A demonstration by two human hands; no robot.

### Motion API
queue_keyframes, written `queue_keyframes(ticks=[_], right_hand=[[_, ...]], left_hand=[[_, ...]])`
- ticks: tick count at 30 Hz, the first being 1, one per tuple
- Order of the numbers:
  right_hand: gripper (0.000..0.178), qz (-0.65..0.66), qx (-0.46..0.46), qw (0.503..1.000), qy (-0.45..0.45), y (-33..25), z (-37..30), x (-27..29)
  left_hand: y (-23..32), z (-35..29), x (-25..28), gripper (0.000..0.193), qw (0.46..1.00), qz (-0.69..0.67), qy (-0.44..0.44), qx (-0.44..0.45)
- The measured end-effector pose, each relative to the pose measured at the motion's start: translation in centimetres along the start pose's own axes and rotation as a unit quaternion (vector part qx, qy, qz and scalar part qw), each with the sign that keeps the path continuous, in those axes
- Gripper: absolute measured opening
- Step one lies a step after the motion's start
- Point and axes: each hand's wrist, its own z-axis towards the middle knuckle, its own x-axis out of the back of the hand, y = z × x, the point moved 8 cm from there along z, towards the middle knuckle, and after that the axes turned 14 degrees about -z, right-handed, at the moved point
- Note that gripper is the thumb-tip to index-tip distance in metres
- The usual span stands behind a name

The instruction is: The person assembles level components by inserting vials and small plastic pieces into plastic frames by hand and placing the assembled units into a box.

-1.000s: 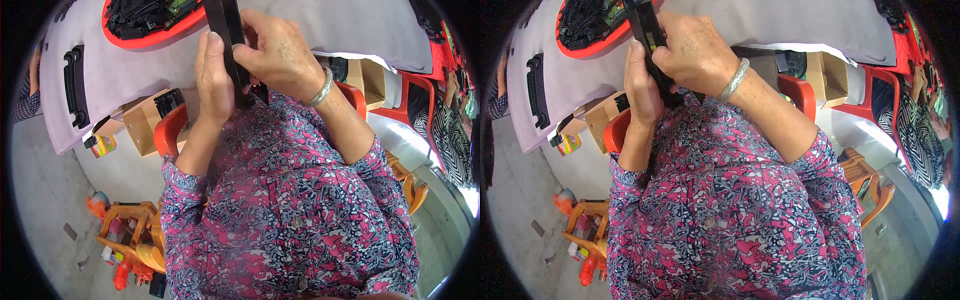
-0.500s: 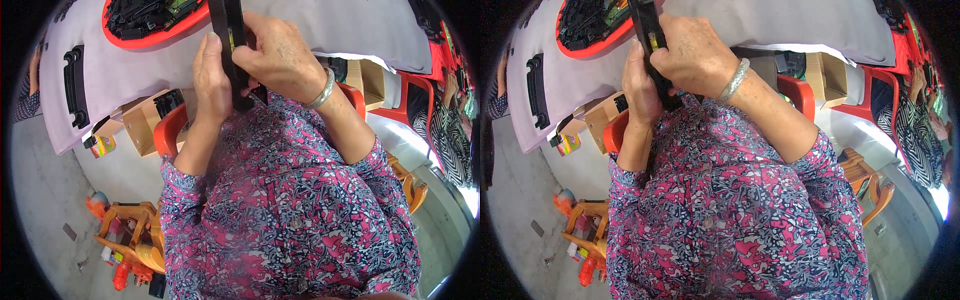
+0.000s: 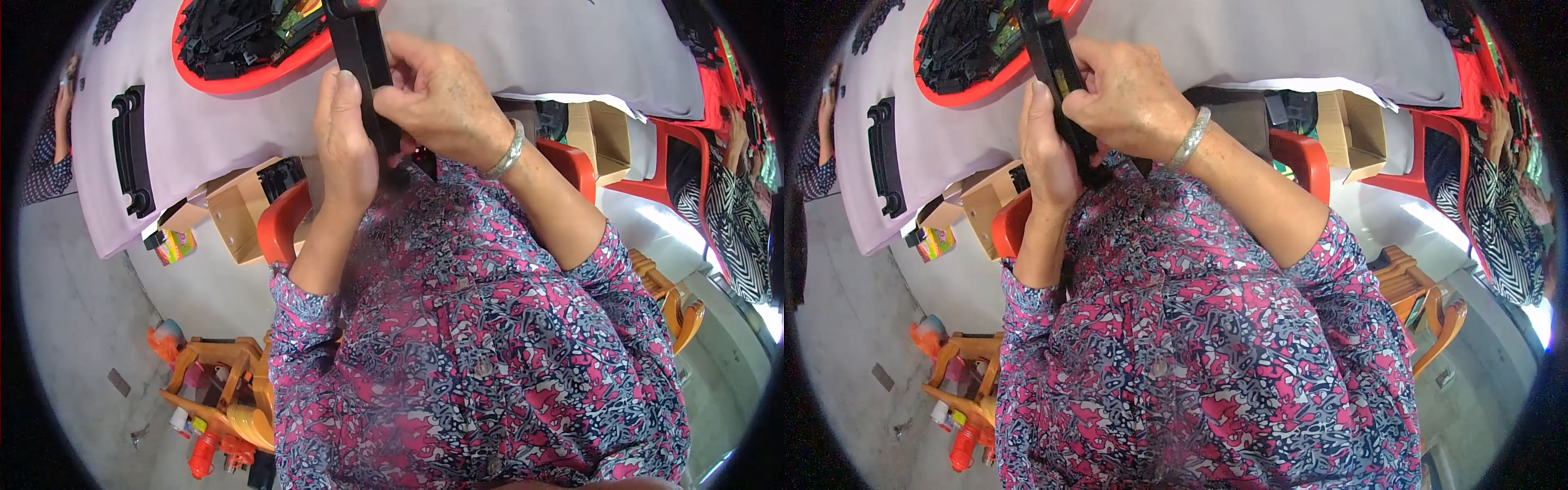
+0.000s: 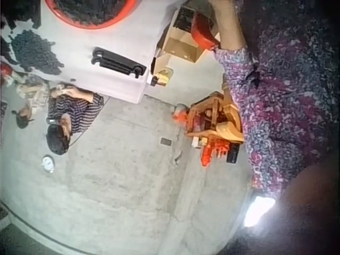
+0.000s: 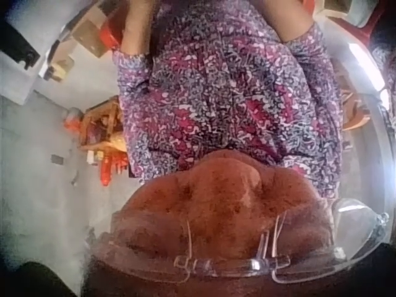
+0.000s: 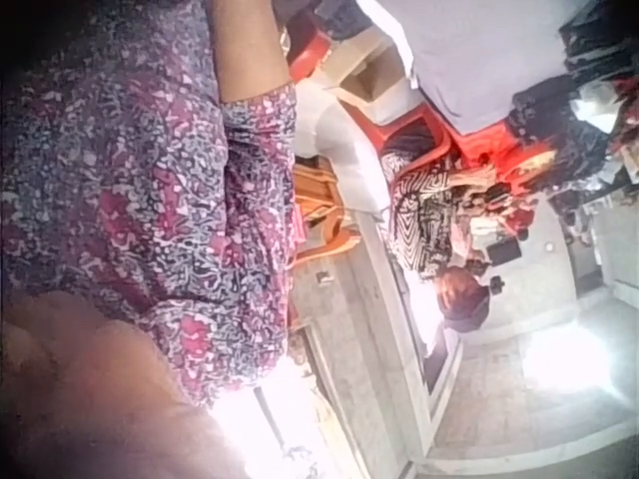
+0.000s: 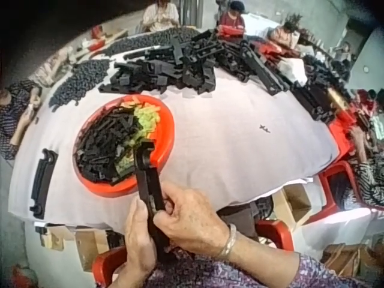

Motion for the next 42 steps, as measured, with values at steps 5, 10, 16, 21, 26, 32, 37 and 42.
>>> queue_keyframes(ticks=[5,10,16,21,26,32,37,42], right_hand=[[0.020,0.108,-0.053,0.989,-0.089,0.8,0.4,-0.6],[0.025,0.161,-0.021,0.984,-0.079,0.7,0.4,0.2],[0.019,0.338,-0.202,0.910,-0.133,1.2,0.6,1.2],[0.018,0.427,-0.200,0.878,-0.086,1.7,0.6,0.9],[0.016,0.391,-0.032,0.917,-0.072,1.8,1.2,1.2],[0.019,0.389,-0.222,0.890,-0.085,2.8,0.0,0.8],[0.020,0.385,-0.179,0.902,-0.074,2.7,0.0,0.5],[0.020,0.377,-0.178,0.905,-0.081,2.7,0.0,0.3]], left_hand=[[-0.8,0.4,0.5,0.047,0.997,-0.049,0.012,0.062],[-1.5,0.7,0.8,0.046,0.977,-0.132,-0.041,0.162],[-2.2,-0.3,-0.1,0.053,0.962,-0.148,-0.067,0.218],[-2.1,-0.9,-1.6,0.056,0.924,-0.230,-0.152,0.265],[-1.1,-0.6,-1.2,0.040,0.971,-0.132,-0.087,0.178],[0.6,0.0,-1.1,0.026,0.993,0.065,-0.092,0.040],[1.4,0.2,-1.1,0.027,0.982,0.154,-0.086,-0.059],[1.2,0.5,-1.3,0.025,0.982,0.163,-0.085,-0.041]])
